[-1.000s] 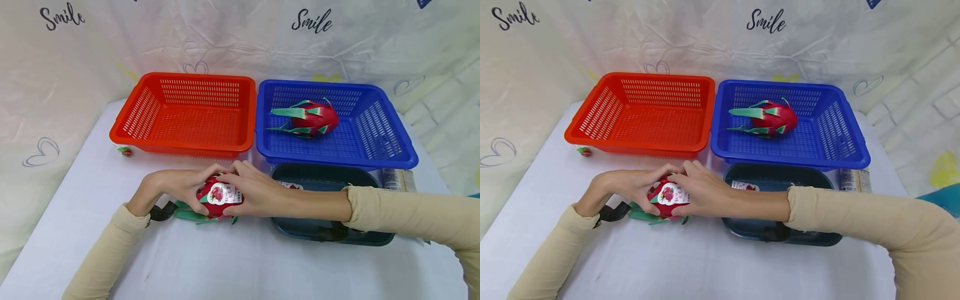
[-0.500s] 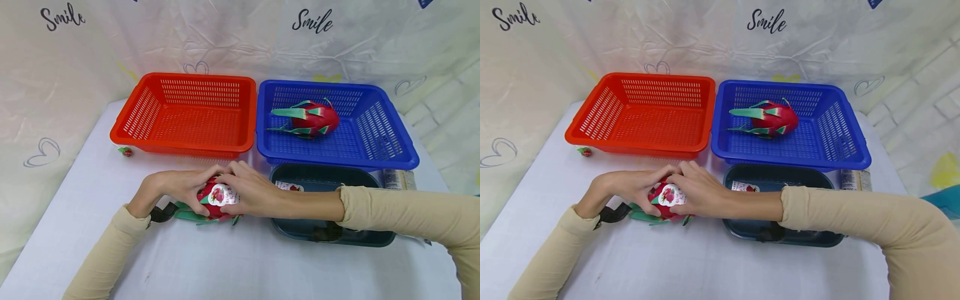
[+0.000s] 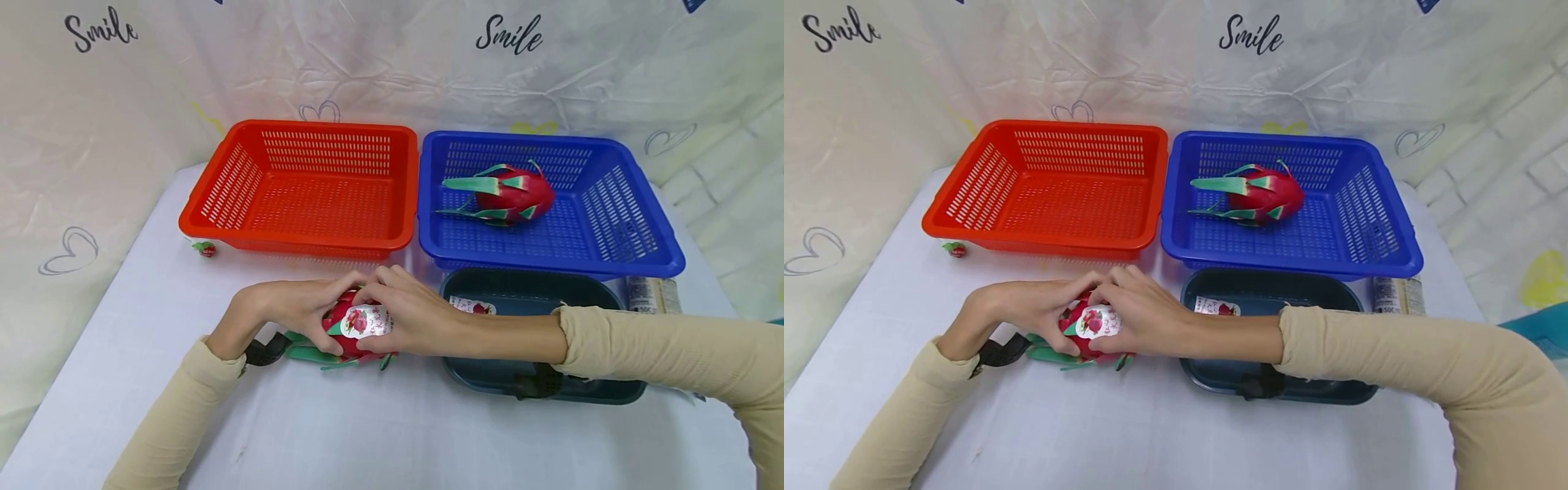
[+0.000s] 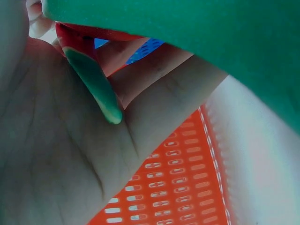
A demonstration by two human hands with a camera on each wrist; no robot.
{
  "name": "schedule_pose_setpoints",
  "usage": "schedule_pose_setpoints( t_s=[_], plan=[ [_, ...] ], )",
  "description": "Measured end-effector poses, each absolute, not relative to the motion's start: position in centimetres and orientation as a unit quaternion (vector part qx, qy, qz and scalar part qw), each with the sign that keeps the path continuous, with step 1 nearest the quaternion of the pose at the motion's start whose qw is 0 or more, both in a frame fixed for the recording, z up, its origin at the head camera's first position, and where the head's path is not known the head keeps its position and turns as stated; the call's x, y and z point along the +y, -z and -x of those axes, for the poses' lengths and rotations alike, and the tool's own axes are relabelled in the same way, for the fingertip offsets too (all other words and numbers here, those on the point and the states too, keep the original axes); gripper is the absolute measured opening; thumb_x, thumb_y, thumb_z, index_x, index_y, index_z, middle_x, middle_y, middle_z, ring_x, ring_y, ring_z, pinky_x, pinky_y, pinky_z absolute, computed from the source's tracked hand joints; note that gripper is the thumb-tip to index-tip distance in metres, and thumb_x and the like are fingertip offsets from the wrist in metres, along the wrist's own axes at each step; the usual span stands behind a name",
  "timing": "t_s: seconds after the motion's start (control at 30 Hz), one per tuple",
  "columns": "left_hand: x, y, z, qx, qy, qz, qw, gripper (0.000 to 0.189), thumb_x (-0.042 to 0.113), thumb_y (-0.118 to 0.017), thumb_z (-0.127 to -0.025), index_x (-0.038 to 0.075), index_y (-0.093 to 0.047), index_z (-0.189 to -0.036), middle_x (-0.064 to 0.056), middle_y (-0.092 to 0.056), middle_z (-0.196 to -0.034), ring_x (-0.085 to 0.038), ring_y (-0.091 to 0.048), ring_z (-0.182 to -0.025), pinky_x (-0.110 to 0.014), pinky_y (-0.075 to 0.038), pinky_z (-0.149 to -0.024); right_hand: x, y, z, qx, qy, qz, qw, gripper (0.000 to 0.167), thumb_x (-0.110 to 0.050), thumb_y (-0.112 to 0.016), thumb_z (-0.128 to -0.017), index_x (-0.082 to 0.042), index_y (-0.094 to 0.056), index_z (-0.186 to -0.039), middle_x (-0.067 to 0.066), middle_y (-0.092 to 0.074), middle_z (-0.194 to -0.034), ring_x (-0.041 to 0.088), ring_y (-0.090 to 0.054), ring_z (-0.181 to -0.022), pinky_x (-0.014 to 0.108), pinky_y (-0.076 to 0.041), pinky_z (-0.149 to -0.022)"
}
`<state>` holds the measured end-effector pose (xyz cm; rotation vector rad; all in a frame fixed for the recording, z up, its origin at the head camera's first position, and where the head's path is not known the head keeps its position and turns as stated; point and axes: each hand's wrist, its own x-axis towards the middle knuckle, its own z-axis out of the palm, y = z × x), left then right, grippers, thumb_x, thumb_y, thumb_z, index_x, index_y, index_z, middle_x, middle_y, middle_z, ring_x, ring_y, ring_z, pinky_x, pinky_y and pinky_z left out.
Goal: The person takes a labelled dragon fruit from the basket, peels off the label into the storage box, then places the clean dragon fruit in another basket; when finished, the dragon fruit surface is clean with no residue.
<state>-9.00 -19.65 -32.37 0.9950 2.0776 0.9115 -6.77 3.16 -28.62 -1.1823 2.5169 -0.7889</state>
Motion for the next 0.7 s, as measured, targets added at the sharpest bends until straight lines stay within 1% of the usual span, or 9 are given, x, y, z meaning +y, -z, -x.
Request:
schedule_pose_setpoints(
  t_s=[0.23, 0.33, 0.53, 0.7],
  plan=[
    [-19.52, 32.32, 8.9, 0.793, -0.344, -0.383, 0.324, 0.084, 0.024, -0.082, -0.074, 0.024, -0.025, -0.135, 0.007, -0.054, -0.122, -0.006, -0.056, -0.111, -0.024, -0.053, -0.089, 3.3, 28.56, 6.94, 0.857, 0.296, 0.403, 0.129, 0.025, -0.026, -0.07, -0.088, -0.016, -0.068, -0.111, 0.0, -0.06, -0.103, 0.012, -0.048, -0.099, 0.019, -0.047, -0.074],
    [-19.51, 32.27, 8.88, 0.795, -0.343, -0.382, 0.325, 0.083, 0.025, -0.082, -0.075, 0.025, -0.025, -0.135, 0.008, -0.055, -0.121, -0.005, -0.057, -0.109, -0.024, -0.053, -0.089, 3.33, 28.62, 7.05, 0.856, 0.296, 0.403, 0.13, 0.023, -0.025, -0.069, -0.09, -0.016, -0.068, -0.111, 0.0, -0.06, -0.101, 0.012, -0.049, -0.098, 0.019, -0.047, -0.074],
    [-19.51, 32.26, 8.87, 0.797, -0.336, -0.381, 0.326, 0.083, 0.027, -0.082, -0.074, 0.024, -0.025, -0.135, 0.008, -0.054, -0.122, -0.004, -0.056, -0.11, -0.023, -0.053, -0.09, 3.32, 28.66, 7.06, 0.857, 0.3, 0.398, 0.131, 0.021, -0.019, -0.068, -0.09, -0.015, -0.069, -0.111, 0.0, -0.062, -0.103, 0.013, -0.05, -0.1, 0.019, -0.049, -0.076],
    [-19.49, 32.21, 8.85, 0.8, -0.334, -0.377, 0.327, 0.084, 0.027, -0.082, -0.074, 0.024, -0.025, -0.135, 0.009, -0.054, -0.122, -0.004, -0.055, -0.11, -0.023, -0.052, -0.09, 3.33, 28.74, 7.11, 0.854, 0.309, 0.399, 0.129, 0.018, -0.018, -0.067, -0.091, -0.014, -0.07, -0.108, 0.001, -0.063, -0.103, 0.014, -0.051, -0.1, 0.02, -0.05, -0.077]
  ],
)
